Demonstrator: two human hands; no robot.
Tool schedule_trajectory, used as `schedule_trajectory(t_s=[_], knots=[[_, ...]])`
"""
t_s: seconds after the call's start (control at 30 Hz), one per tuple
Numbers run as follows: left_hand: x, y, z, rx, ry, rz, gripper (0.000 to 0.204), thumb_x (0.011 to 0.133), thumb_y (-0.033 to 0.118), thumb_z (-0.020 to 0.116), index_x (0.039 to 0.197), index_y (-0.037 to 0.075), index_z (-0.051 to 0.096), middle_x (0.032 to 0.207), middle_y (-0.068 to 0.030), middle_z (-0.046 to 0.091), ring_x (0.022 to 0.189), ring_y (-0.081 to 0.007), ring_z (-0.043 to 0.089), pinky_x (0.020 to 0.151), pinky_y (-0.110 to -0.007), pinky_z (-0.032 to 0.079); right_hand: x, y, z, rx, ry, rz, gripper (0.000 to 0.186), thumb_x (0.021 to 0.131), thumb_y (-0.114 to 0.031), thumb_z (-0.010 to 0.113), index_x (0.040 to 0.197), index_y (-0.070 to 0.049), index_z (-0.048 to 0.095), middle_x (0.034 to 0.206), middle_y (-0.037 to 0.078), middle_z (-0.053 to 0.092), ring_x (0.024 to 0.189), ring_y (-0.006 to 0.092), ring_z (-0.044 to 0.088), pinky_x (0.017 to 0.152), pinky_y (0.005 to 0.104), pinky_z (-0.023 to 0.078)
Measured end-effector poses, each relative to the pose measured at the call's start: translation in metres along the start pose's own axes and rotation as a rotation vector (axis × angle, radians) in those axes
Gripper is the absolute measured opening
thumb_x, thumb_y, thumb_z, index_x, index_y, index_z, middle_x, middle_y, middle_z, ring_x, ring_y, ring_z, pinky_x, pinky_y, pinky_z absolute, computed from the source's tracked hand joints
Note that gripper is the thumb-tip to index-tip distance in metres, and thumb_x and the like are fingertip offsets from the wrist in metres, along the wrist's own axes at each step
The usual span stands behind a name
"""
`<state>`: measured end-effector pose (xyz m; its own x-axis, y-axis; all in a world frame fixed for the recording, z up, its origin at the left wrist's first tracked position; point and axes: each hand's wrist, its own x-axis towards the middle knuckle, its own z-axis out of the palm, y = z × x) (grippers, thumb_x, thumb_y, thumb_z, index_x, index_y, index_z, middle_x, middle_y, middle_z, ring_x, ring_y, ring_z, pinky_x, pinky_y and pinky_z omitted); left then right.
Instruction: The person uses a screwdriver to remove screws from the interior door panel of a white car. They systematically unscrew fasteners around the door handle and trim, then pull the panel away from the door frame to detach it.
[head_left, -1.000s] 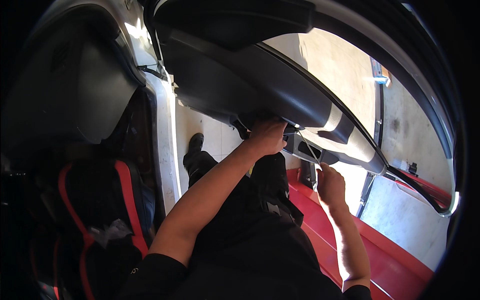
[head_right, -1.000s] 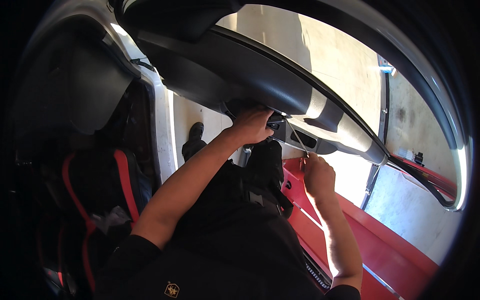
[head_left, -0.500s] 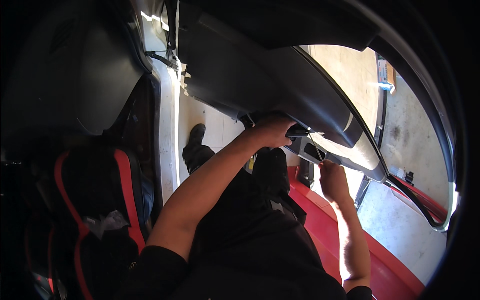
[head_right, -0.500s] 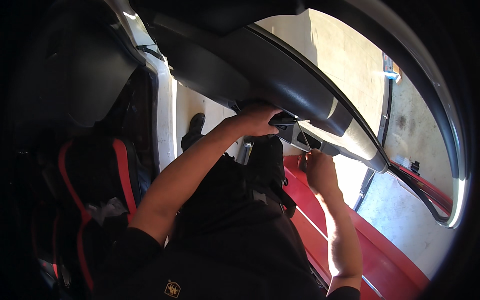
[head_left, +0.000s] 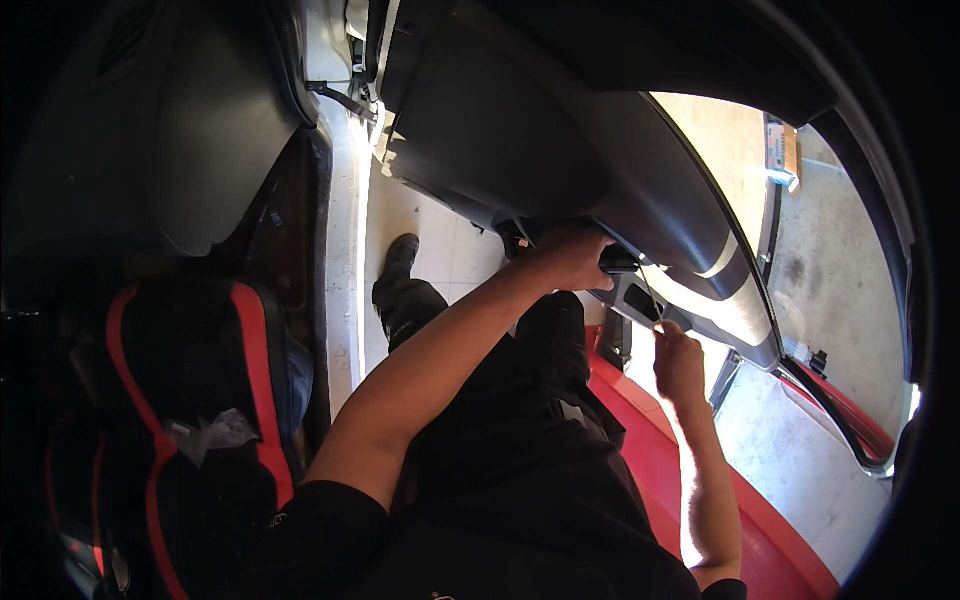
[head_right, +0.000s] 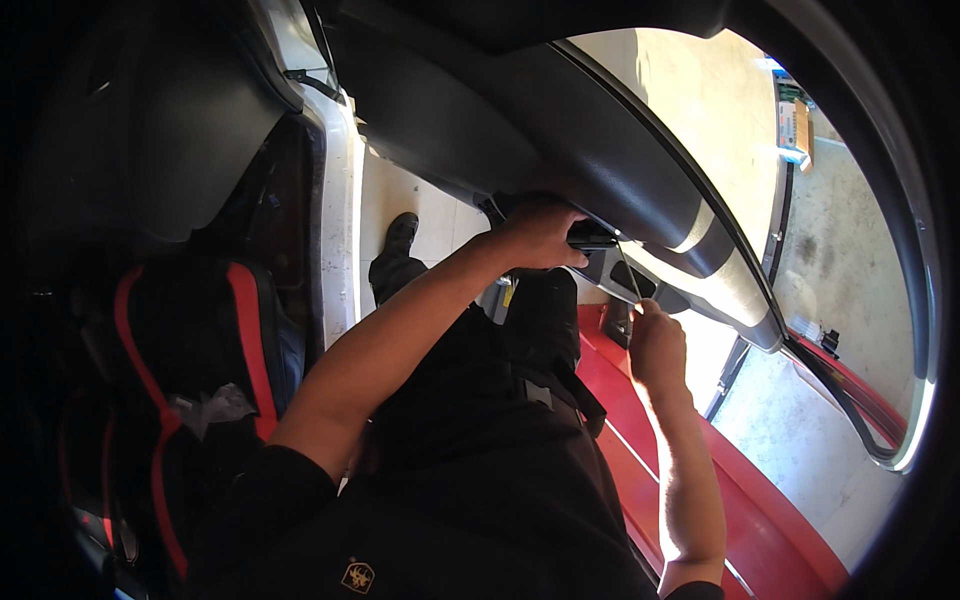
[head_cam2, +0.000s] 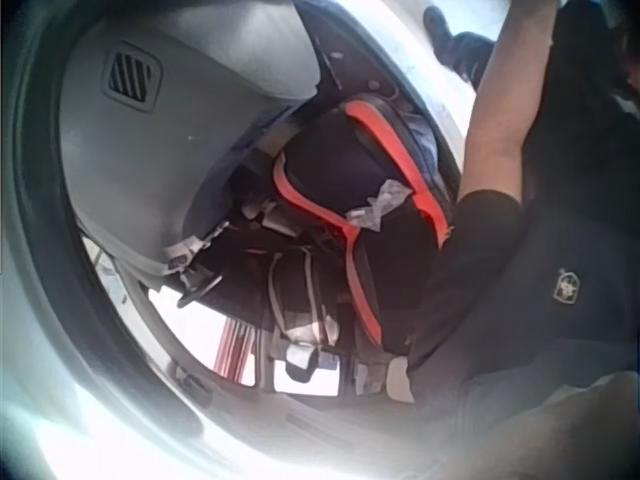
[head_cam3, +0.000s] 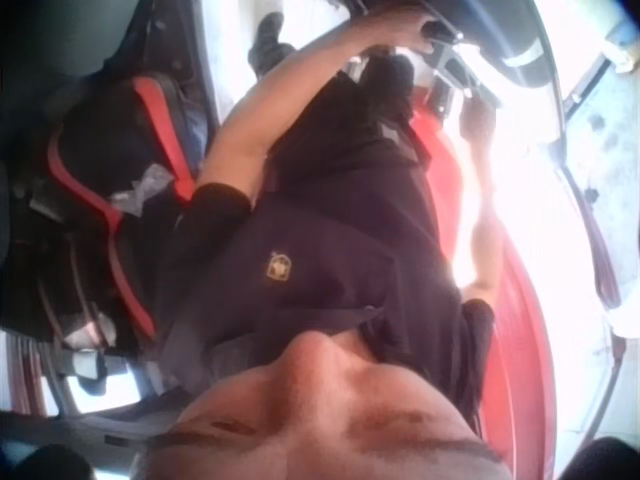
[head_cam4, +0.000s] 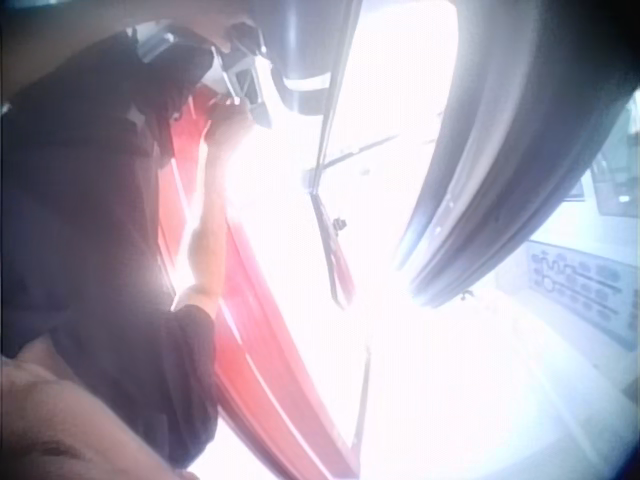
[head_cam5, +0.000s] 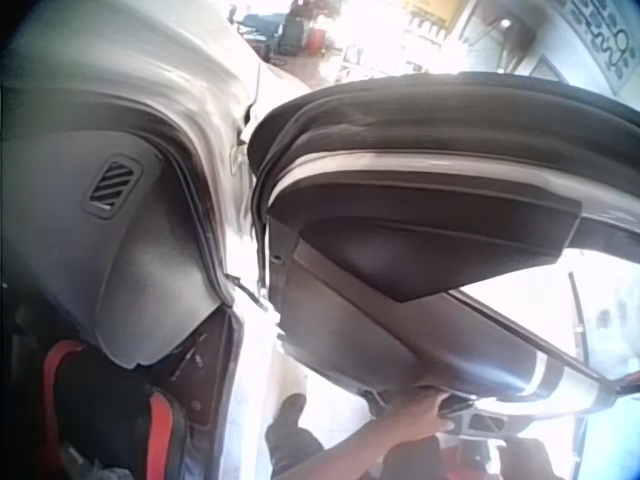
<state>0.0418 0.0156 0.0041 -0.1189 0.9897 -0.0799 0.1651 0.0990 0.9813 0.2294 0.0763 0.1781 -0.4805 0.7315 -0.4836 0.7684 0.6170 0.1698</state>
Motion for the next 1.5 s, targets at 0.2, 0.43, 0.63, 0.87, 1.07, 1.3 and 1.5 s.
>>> schedule_trajectory(t_s=[0.2,0.43,0.63,0.87,1.07,1.3,1.5], knots=[[0.004,-0.013,0.005,-0.244,0.014,0.014,0.066,0.072,0.02,0.086,0.132,0.002,0.065,0.125,-0.0215,0.069,0.116,-0.0347,0.066,0.104,-0.039,0.05,0.017,0.012,-0.033,0.017,-0.118,-0.1,0.019,0.099,-0.017,0.06,0.1,-0.001,0.072,0.088,0.027,0.07,0.086,0.0476,0.067,0.076,0.0513,0.054],[0.001,-0.006,0.014,0.001,0.099,0.059,0.055,0.077,0.025,0.082,0.125,0.003,0.069,0.113,-0.022,0.072,0.105,-0.0368,0.069,0.097,-0.043,0.053,0.029,0.023,-0.043,0.044,-0.241,-0.148,0.016,0.097,-0.015,0.063,0.094,0.0,0.069,0.084,0.027,0.068,0.084,0.0466,0.067,0.074,0.0511,0.052],[0.003,-0.003,0.014,0.07,0.067,-0.024,0.05,0.078,0.024,0.077,0.124,0.005,0.071,0.104,-0.0201,0.074,0.097,-0.0373,0.07,0.092,-0.044,0.055,0.042,0.027,-0.054,-0.134,-0.209,-0.338,0.011,0.093,-0.012,0.068,0.094,-0.002,0.069,0.084,0.024,0.069,0.082,0.0445,0.068,0.074,0.0503,0.055],[-0.001,-0.013,0.007,0.02,0.098,0.089,0.049,0.076,0.022,0.076,0.123,0.011,0.071,0.106,-0.0191,0.074,0.098,-0.0357,0.07,0.092,-0.044,0.055,0.031,0.015,-0.053,-0.314,-0.172,-0.213,0.021,0.101,-0.021,0.059,0.096,-0.001,0.062,0.083,0.023,0.069,0.081,0.0449,0.069,0.071,0.0528,0.055],[0.0,-0.009,0.007,0.071,0.09,0.046,0.048,0.076,0.025,0.075,0.122,0.012,0.072,0.111,-0.0185,0.073,0.103,-0.0359,0.069,0.094,-0.045,0.054,0.024,0.035,-0.026,0.202,-0.267,-0.113,0.029,0.104,-0.023,0.054,0.095,0.001,0.068,0.072,0.019,0.067,0.065,0.0301,0.068,0.063,0.0437,0.053],[0.0,-0.001,0.006,0.114,0.114,-0.004,0.045,0.076,0.023,0.074,0.119,0.011,0.073,0.106,-0.0181,0.073,0.099,-0.0372,0.07,0.091,-0.046,0.055,0.038,0.045,-0.035,0.294,-0.314,-0.199,0.023,0.103,-0.018,0.056,0.093,0.001,0.066,0.061,0.011,0.06,0.054,0.0202,0.061,0.057,0.0373,0.049],[0.0,-0.008,0.011,0.14,0.162,0.062,0.047,0.074,0.022,0.073,0.119,0.008,0.072,0.1,-0.0191,0.073,0.097,-0.0381,0.07,0.089,-0.047,0.055,0.021,0.055,-0.003,0.166,-0.195,-0.206,0.018,0.105,-0.015,0.051,0.099,0.0,0.059,0.071,0.025,0.064,0.069,0.046,0.065,0.061,0.0495,0.048]])
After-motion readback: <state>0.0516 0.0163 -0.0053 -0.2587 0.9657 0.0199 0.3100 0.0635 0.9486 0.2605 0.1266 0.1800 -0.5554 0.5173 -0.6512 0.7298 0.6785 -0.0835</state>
